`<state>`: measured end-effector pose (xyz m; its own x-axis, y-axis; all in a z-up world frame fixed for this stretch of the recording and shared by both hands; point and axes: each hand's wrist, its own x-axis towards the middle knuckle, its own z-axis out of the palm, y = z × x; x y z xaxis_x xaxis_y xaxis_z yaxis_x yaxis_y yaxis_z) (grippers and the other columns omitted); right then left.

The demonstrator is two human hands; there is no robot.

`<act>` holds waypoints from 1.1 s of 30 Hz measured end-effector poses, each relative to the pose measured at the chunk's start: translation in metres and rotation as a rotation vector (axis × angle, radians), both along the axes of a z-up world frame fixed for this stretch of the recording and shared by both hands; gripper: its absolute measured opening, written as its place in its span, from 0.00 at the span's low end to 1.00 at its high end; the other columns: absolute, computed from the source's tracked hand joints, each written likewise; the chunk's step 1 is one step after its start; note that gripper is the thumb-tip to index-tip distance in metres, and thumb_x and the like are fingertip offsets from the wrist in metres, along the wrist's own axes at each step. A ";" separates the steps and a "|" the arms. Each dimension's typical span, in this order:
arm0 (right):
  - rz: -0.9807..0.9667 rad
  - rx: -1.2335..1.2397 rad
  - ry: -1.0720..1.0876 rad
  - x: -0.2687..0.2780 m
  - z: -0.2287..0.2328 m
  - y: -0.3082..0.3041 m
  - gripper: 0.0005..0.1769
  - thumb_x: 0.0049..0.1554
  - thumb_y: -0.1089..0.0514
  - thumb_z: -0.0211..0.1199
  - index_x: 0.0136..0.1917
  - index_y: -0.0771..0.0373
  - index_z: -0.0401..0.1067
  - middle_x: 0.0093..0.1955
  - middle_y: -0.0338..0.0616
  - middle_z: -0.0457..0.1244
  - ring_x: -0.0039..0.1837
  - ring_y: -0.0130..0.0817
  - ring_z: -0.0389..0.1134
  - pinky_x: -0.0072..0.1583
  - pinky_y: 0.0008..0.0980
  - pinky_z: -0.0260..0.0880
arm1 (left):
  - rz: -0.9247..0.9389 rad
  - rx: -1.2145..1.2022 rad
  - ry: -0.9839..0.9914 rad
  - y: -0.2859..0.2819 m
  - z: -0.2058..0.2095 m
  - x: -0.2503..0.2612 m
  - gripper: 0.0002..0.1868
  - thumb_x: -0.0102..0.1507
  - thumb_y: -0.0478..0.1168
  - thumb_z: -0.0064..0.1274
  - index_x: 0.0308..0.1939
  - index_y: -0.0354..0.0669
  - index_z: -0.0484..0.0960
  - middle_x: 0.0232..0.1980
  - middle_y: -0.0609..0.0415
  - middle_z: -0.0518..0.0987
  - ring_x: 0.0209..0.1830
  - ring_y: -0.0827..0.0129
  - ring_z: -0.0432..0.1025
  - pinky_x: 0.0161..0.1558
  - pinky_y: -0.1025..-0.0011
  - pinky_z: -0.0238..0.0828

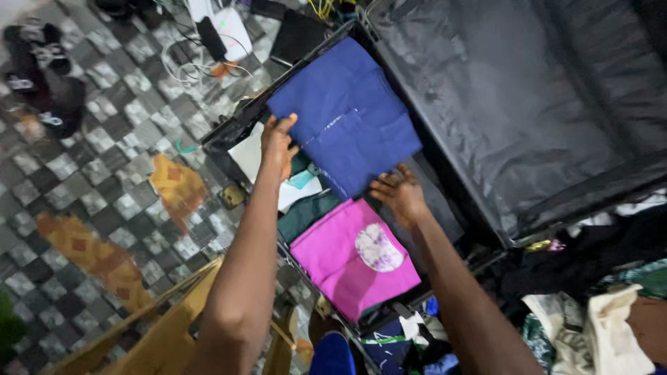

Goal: The person folds several pieces of clothing, including a black garment, a blue shirt, and a white shirt, on a yellow table. They smooth out each item, fold it neatly, and place it into a black suitcase. The person also picks up a black sock from a pile of clothes and folds it on the table.

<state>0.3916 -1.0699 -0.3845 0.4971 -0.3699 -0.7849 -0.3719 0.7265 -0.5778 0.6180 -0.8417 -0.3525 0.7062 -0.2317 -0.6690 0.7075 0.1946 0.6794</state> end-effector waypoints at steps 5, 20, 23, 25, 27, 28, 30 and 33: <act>0.022 -0.252 0.067 0.025 -0.056 -0.032 0.34 0.59 0.61 0.61 0.75 0.64 0.53 0.55 0.45 0.67 0.44 0.34 0.71 0.42 0.37 0.76 | -0.153 0.254 -0.222 -0.009 -0.083 0.030 0.51 0.55 0.34 0.64 0.76 0.47 0.50 0.70 0.49 0.67 0.65 0.58 0.70 0.60 0.59 0.68; 0.086 -0.632 0.052 0.073 -0.008 -0.019 0.21 0.55 0.63 0.73 0.60 0.67 0.72 0.47 0.34 0.69 0.42 0.23 0.69 0.39 0.25 0.70 | -0.293 0.541 -0.570 -0.022 -0.059 0.027 0.40 0.58 0.37 0.66 0.71 0.37 0.63 0.63 0.38 0.78 0.62 0.51 0.76 0.63 0.61 0.69; -0.076 -0.620 0.273 0.069 -0.005 -0.013 0.26 0.55 0.67 0.67 0.65 0.62 0.64 0.44 0.39 0.60 0.38 0.26 0.64 0.36 0.30 0.71 | -0.330 0.628 -0.552 -0.030 -0.040 0.025 0.48 0.57 0.40 0.67 0.75 0.37 0.55 0.68 0.35 0.71 0.66 0.46 0.71 0.64 0.59 0.67; -0.026 -0.727 0.158 0.059 0.001 0.000 0.28 0.56 0.69 0.64 0.69 0.64 0.63 0.48 0.40 0.60 0.41 0.25 0.63 0.41 0.27 0.68 | -0.385 0.910 -0.523 -0.037 -0.022 0.024 0.51 0.58 0.42 0.68 0.77 0.36 0.53 0.72 0.31 0.63 0.69 0.41 0.65 0.66 0.54 0.66; 0.042 -0.933 0.103 0.049 0.013 0.007 0.29 0.57 0.70 0.63 0.71 0.66 0.63 0.53 0.42 0.60 0.46 0.29 0.64 0.48 0.29 0.69 | -0.538 0.961 -0.838 -0.042 -0.003 0.013 0.47 0.60 0.46 0.67 0.78 0.45 0.58 0.75 0.41 0.61 0.76 0.46 0.60 0.74 0.51 0.60; 0.089 -1.079 0.110 0.041 0.021 0.010 0.28 0.58 0.70 0.63 0.71 0.68 0.63 0.55 0.45 0.61 0.50 0.34 0.65 0.53 0.34 0.70 | -0.617 0.979 -0.998 -0.045 0.002 0.008 0.45 0.61 0.48 0.66 0.79 0.50 0.61 0.77 0.46 0.59 0.79 0.49 0.57 0.79 0.49 0.57; 0.188 -1.361 0.223 0.029 0.027 0.006 0.28 0.57 0.68 0.63 0.70 0.69 0.64 0.58 0.51 0.61 0.57 0.45 0.64 0.61 0.44 0.68 | -0.781 0.839 -1.200 -0.057 -0.003 0.010 0.46 0.60 0.59 0.63 0.78 0.51 0.62 0.81 0.46 0.55 0.82 0.46 0.47 0.78 0.40 0.44; 0.421 -1.551 0.349 0.011 0.017 0.000 0.29 0.55 0.63 0.62 0.70 0.69 0.64 0.65 0.60 0.61 0.67 0.58 0.59 0.69 0.55 0.59 | -0.947 0.846 -1.372 -0.072 -0.029 0.017 0.48 0.63 0.71 0.53 0.79 0.51 0.62 0.84 0.45 0.50 0.84 0.41 0.39 0.77 0.34 0.33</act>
